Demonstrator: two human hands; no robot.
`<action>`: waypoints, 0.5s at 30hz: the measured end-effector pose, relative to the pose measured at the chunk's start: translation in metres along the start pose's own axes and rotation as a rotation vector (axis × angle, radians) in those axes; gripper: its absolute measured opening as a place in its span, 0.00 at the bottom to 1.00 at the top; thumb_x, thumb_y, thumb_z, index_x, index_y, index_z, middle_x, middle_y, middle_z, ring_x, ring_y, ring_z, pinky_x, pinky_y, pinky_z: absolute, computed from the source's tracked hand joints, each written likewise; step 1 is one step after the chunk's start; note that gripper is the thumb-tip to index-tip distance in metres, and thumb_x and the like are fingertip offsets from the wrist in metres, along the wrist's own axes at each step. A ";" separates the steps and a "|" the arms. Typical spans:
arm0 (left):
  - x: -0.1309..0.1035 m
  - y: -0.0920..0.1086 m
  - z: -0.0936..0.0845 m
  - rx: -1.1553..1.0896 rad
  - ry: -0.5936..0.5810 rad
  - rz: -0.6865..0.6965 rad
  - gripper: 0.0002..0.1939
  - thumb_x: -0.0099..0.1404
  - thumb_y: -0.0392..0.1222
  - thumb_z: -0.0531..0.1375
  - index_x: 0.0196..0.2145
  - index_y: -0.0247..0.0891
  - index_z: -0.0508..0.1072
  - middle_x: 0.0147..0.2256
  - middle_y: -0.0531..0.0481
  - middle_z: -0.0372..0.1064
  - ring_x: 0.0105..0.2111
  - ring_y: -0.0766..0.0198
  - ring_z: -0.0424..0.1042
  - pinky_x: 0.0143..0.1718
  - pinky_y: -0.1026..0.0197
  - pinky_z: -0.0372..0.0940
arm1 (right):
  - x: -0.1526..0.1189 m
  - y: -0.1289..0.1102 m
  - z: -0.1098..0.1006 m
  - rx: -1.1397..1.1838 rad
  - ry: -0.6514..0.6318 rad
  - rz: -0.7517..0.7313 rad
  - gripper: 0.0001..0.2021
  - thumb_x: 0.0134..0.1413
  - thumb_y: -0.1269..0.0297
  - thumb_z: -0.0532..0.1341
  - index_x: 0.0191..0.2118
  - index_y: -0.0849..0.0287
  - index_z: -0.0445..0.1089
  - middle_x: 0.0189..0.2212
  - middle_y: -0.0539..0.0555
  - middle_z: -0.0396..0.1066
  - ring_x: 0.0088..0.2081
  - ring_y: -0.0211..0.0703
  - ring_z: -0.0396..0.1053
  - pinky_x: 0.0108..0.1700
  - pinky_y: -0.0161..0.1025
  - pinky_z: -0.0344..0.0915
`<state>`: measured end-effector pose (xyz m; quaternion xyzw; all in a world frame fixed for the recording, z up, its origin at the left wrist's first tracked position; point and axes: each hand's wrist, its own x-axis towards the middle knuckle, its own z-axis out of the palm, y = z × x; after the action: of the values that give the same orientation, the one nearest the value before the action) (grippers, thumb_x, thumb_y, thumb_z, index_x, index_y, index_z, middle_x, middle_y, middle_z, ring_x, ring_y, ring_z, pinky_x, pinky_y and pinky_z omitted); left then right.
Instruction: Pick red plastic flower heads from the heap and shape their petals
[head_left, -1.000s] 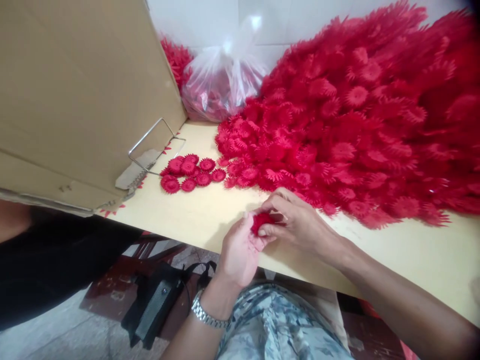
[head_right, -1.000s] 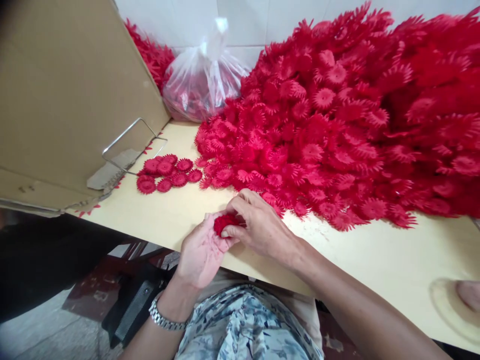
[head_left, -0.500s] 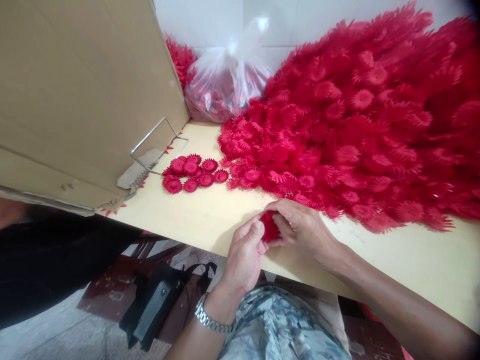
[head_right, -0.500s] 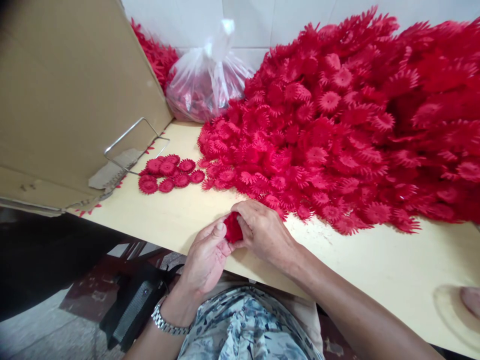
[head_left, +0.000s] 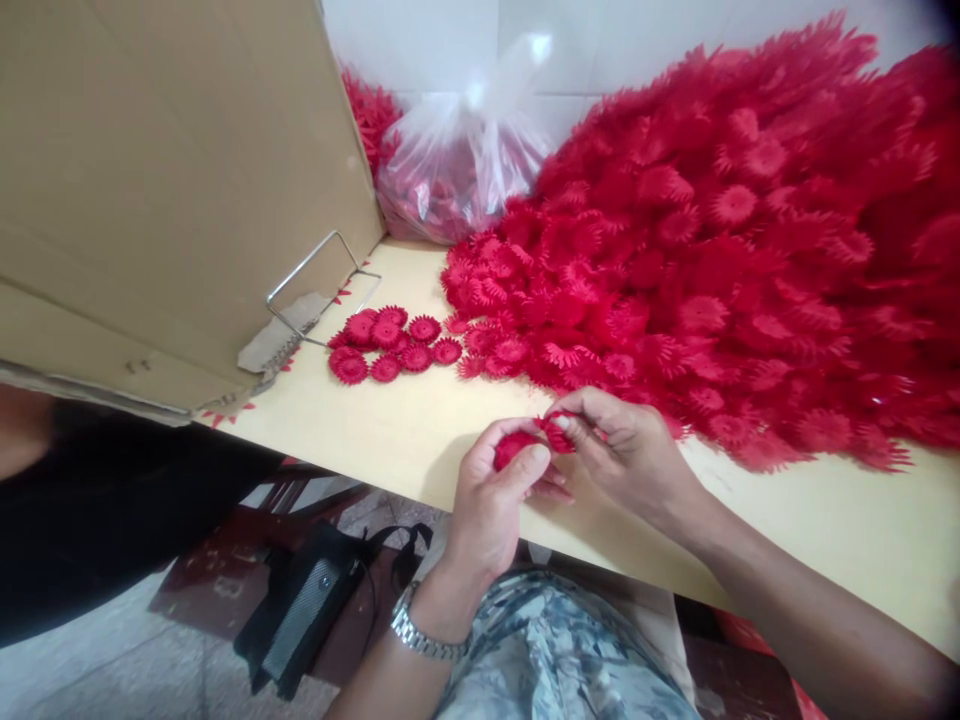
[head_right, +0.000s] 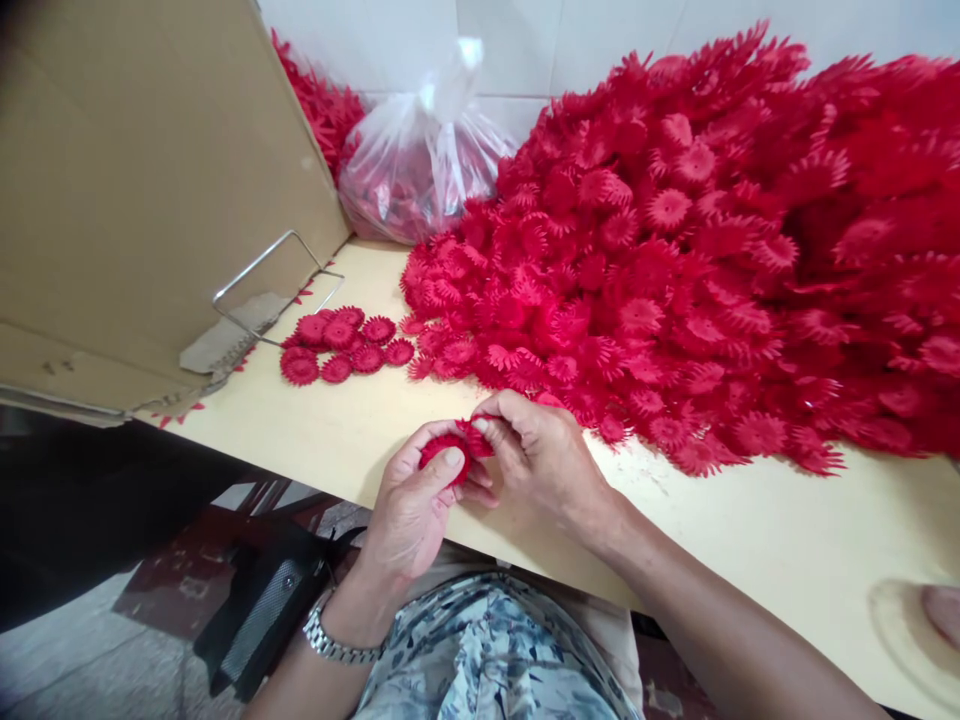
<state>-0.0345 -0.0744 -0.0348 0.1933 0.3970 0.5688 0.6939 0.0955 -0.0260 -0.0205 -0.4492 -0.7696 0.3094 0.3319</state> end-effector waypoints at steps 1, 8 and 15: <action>0.000 -0.001 0.000 0.014 0.014 -0.001 0.09 0.54 0.37 0.64 0.34 0.34 0.70 0.23 0.53 0.69 0.22 0.68 0.69 0.24 0.63 0.69 | 0.000 -0.001 0.001 -0.049 0.008 -0.045 0.07 0.56 0.70 0.53 0.30 0.59 0.67 0.18 0.48 0.67 0.19 0.32 0.63 0.22 0.28 0.58; 0.002 0.000 0.000 0.012 0.112 0.037 0.06 0.52 0.36 0.64 0.28 0.33 0.70 0.19 0.54 0.68 0.18 0.69 0.67 0.18 0.65 0.67 | 0.000 -0.005 0.002 -0.071 0.049 -0.105 0.05 0.56 0.69 0.56 0.30 0.58 0.67 0.19 0.47 0.67 0.21 0.32 0.64 0.23 0.28 0.57; 0.003 0.005 -0.002 -0.050 0.181 0.115 0.06 0.53 0.35 0.64 0.29 0.35 0.69 0.22 0.53 0.71 0.18 0.69 0.67 0.17 0.65 0.66 | -0.003 0.000 0.001 0.033 0.064 0.045 0.05 0.57 0.65 0.55 0.31 0.58 0.64 0.22 0.48 0.65 0.24 0.35 0.63 0.26 0.32 0.59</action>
<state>-0.0394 -0.0709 -0.0330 0.1463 0.4321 0.6326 0.6259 0.0956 -0.0293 -0.0221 -0.4705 -0.7430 0.3150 0.3569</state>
